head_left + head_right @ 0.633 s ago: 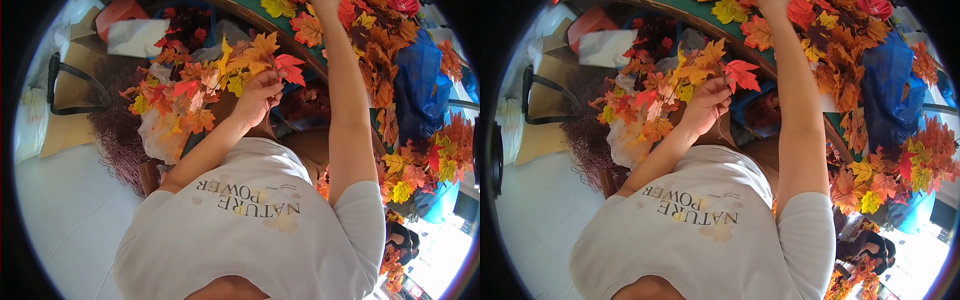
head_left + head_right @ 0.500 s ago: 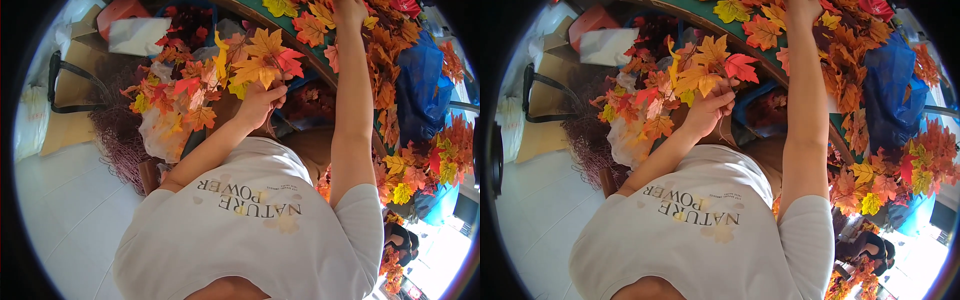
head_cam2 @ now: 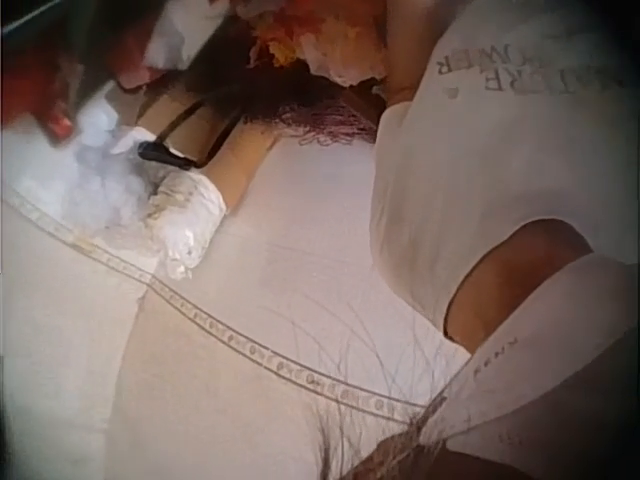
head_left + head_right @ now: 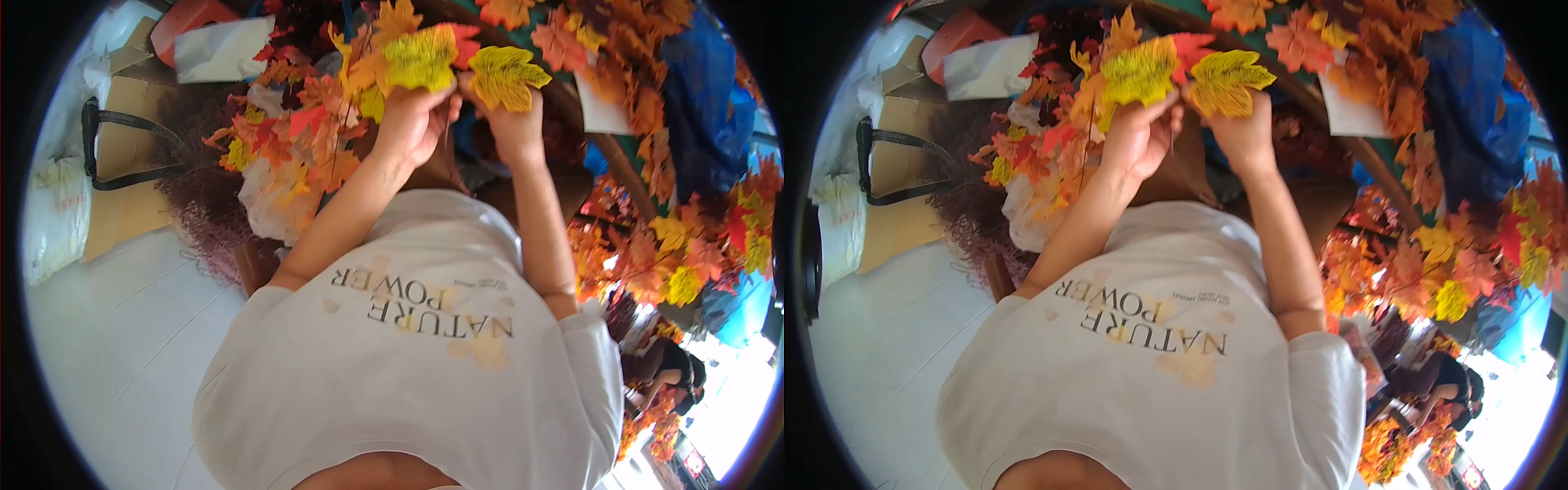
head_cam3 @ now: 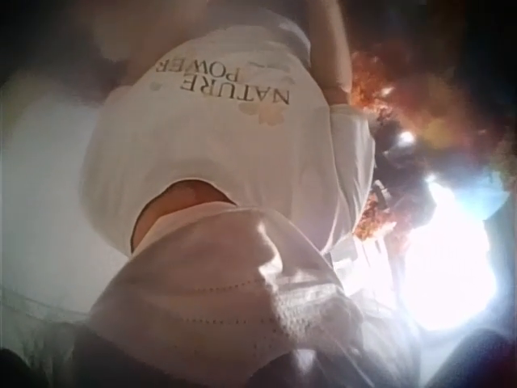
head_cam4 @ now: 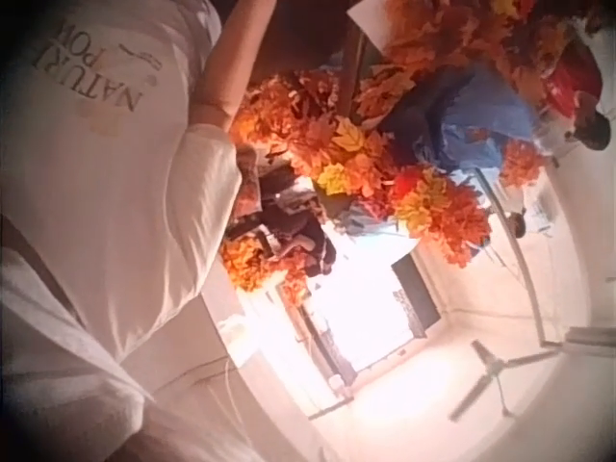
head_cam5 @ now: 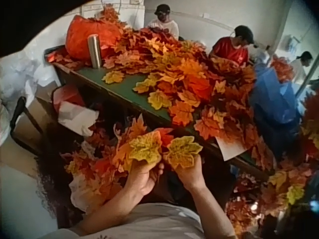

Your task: The person assembles artificial maple leaf garlands by attaching individual artificial leaves to a wire frame by hand.

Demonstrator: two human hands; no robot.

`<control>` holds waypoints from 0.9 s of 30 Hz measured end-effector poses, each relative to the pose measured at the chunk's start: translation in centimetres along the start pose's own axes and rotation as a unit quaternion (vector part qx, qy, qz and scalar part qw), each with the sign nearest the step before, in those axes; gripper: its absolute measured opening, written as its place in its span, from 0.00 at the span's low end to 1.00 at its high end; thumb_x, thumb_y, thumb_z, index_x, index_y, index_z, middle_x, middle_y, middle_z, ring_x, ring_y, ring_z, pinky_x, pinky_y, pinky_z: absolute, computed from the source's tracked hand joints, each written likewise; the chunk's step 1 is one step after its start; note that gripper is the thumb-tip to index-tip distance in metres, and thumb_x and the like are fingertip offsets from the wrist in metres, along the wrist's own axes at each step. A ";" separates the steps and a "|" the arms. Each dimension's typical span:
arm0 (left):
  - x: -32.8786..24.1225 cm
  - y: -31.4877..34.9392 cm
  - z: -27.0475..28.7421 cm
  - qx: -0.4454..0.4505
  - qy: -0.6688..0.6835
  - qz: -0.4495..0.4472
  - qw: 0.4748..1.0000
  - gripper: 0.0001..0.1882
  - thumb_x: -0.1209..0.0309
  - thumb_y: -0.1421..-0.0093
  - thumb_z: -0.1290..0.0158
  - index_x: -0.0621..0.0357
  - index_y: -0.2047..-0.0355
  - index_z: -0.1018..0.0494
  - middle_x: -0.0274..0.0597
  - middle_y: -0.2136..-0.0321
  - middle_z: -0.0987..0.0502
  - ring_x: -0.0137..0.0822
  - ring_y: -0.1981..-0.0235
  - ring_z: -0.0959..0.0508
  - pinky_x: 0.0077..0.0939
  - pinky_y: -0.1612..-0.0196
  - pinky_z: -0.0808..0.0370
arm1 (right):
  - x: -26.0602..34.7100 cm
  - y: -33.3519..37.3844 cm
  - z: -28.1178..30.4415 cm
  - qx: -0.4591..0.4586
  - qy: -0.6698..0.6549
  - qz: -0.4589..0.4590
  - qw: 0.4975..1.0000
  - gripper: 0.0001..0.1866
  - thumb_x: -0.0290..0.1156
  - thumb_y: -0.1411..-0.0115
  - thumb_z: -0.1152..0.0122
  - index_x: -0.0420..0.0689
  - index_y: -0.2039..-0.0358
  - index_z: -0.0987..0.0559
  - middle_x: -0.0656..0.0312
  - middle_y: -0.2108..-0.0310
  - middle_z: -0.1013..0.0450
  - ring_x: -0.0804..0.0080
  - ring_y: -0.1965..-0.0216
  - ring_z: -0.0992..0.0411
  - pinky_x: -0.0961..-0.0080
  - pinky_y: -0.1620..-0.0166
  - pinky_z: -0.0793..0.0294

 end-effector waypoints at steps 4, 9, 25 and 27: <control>0.1 -1.1 1.2 -0.013 0.032 0.041 0.999 0.06 0.79 0.44 0.49 0.61 0.65 0.30 0.37 0.72 0.26 0.29 0.75 0.24 0.18 0.74 0.25 | -0.8 -1.8 0.0 0.027 0.005 -0.002 1.000 0.08 0.23 0.46 0.39 0.35 0.65 0.23 0.60 0.70 0.24 0.78 0.71 0.27 0.84 0.70 0.28; -1.3 -1.2 0.6 0.040 0.031 -0.010 0.999 0.16 0.81 0.44 0.50 0.53 0.56 0.33 0.36 0.73 0.26 0.29 0.75 0.23 0.18 0.74 0.22 | -1.1 -1.2 0.9 -0.090 -0.243 -0.039 0.965 0.08 0.25 0.45 0.40 0.36 0.64 0.23 0.57 0.69 0.24 0.75 0.71 0.25 0.84 0.66 0.24; -3.9 -0.3 -1.2 0.092 -0.012 -0.055 0.994 0.20 0.81 0.43 0.53 0.52 0.50 0.35 0.39 0.72 0.24 0.31 0.72 0.22 0.22 0.70 0.22 | 2.5 1.5 4.0 -0.179 -0.339 0.013 0.923 0.04 0.24 0.45 0.40 0.40 0.68 0.24 0.61 0.71 0.25 0.75 0.70 0.26 0.83 0.66 0.23; -2.7 0.9 -2.8 0.096 -0.067 -0.036 0.992 0.22 0.80 0.44 0.51 0.53 0.49 0.36 0.38 0.73 0.25 0.31 0.75 0.23 0.22 0.74 0.24 | 2.0 2.0 1.9 -0.152 -0.344 -0.027 0.926 0.05 0.26 0.45 0.40 0.41 0.67 0.24 0.60 0.70 0.25 0.75 0.69 0.26 0.84 0.66 0.24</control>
Point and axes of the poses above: each hand's wrist, its own y-axis away from the middle knuckle, its own z-axis out of the back of the hand, x = y × z, the point moved 5 cm from there along -y, towards the middle knuckle
